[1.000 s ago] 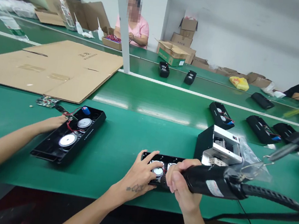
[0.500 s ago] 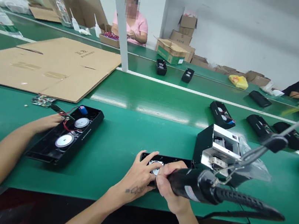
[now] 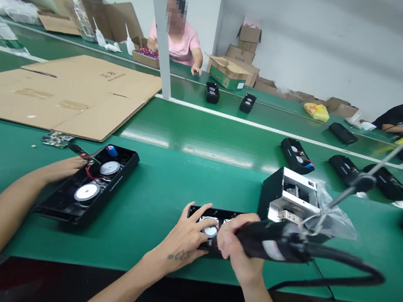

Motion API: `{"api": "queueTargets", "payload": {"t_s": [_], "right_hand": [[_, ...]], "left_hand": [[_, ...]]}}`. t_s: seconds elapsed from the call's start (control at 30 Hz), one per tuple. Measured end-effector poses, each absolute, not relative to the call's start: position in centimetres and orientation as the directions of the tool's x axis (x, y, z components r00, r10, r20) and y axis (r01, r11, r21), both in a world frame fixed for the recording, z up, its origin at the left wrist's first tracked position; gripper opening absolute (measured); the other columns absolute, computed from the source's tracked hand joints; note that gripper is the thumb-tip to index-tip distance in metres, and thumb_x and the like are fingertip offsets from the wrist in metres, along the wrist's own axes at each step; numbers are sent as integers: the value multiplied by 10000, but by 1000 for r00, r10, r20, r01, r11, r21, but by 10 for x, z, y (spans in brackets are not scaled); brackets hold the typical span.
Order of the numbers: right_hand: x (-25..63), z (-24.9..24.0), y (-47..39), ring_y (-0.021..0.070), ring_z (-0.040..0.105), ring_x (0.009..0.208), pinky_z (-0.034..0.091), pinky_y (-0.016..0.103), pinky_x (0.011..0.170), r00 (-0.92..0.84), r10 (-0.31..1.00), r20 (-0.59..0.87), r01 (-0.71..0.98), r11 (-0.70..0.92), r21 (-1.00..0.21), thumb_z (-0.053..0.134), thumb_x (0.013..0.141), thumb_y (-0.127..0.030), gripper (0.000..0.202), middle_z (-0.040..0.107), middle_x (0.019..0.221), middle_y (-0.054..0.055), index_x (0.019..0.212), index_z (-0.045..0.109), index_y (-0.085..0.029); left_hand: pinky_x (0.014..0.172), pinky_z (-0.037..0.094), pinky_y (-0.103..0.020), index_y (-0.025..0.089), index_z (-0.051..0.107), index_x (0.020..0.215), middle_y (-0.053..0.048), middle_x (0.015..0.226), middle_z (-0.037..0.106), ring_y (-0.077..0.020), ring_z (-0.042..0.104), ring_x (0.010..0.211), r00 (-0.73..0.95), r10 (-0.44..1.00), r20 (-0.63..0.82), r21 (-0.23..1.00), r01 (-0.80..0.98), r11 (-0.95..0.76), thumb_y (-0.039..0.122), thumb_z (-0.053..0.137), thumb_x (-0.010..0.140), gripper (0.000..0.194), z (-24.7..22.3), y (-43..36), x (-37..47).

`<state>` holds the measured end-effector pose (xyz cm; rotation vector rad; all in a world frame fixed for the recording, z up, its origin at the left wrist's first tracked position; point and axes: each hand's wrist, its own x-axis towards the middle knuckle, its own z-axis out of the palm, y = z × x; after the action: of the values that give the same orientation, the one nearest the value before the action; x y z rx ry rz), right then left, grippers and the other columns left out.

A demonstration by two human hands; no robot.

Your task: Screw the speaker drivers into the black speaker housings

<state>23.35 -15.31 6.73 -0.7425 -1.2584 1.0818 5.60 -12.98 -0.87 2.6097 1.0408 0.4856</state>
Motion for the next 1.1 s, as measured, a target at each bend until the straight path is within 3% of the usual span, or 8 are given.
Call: {"api": "queueTargets", "payload": {"t_s": [0.13,0.3,0.4,0.53,0.67,0.83,0.93,1.1], "right_hand": [[283,95,-164,92,453,462,437,232,525,174,891,420,-360,455,-815,662,1038,-247,73,487,574,-106,1090,622,-280],[382,89,-164,115,497,453,434,264,503,586,735,340,25,403,-915,863,863,-277,283,550,555,-93,1049,657,-222],[439,63,-152,119,487,437,428,283,508,751,540,380,216,343,-914,934,768,-387,403,557,536,-104,1001,654,-216],[484,34,-139,120,508,437,441,294,528,772,501,390,277,287,-917,976,711,-458,463,605,527,-86,948,678,-195],[490,25,-136,118,488,416,403,284,486,760,550,345,226,275,-935,994,677,-480,505,593,512,-88,943,676,-191],[464,58,-141,117,470,431,397,274,479,724,612,318,110,353,-929,967,701,-420,480,550,525,-103,992,645,-214],[445,98,-136,111,438,450,413,272,516,684,627,374,-9,520,-854,892,784,-380,405,512,537,-117,1050,621,-239],[434,143,-87,115,445,494,452,287,602,777,364,513,67,763,-643,780,866,-610,450,508,588,-128,1078,549,-288]], "left_hand": [[1287,237,-829,231,811,1060,-103,1585,609,-479,311,1635,716,676,176,388,581,-716,293,899,885,205,5,-135,39],[1228,520,-561,340,797,1238,-49,1574,630,-358,554,1511,431,854,291,642,574,-509,531,712,1018,303,-6,-135,-3],[1126,609,-459,382,706,1423,-34,1613,596,-350,597,1471,226,967,119,779,582,-232,680,654,995,524,-22,-124,-14],[1238,485,-588,358,508,1626,-62,1670,543,-388,512,1545,187,975,-120,840,542,0,766,585,971,776,-38,-114,-6],[1286,406,-622,336,473,1652,-73,1688,521,-385,472,1573,192,959,-208,843,533,76,792,525,972,820,-47,-113,2],[1283,427,-583,313,556,1592,-66,1621,598,-366,524,1532,158,970,-184,844,532,74,796,517,942,811,-55,-111,2],[1270,450,-569,295,605,1549,-66,1576,642,-364,556,1506,136,982,-129,847,531,38,759,520,959,756,-64,-109,2],[1236,498,-554,309,643,1510,-47,1520,692,-371,610,1459,97,991,-91,859,511,29,744,550,948,717,-75,-105,1]]}}
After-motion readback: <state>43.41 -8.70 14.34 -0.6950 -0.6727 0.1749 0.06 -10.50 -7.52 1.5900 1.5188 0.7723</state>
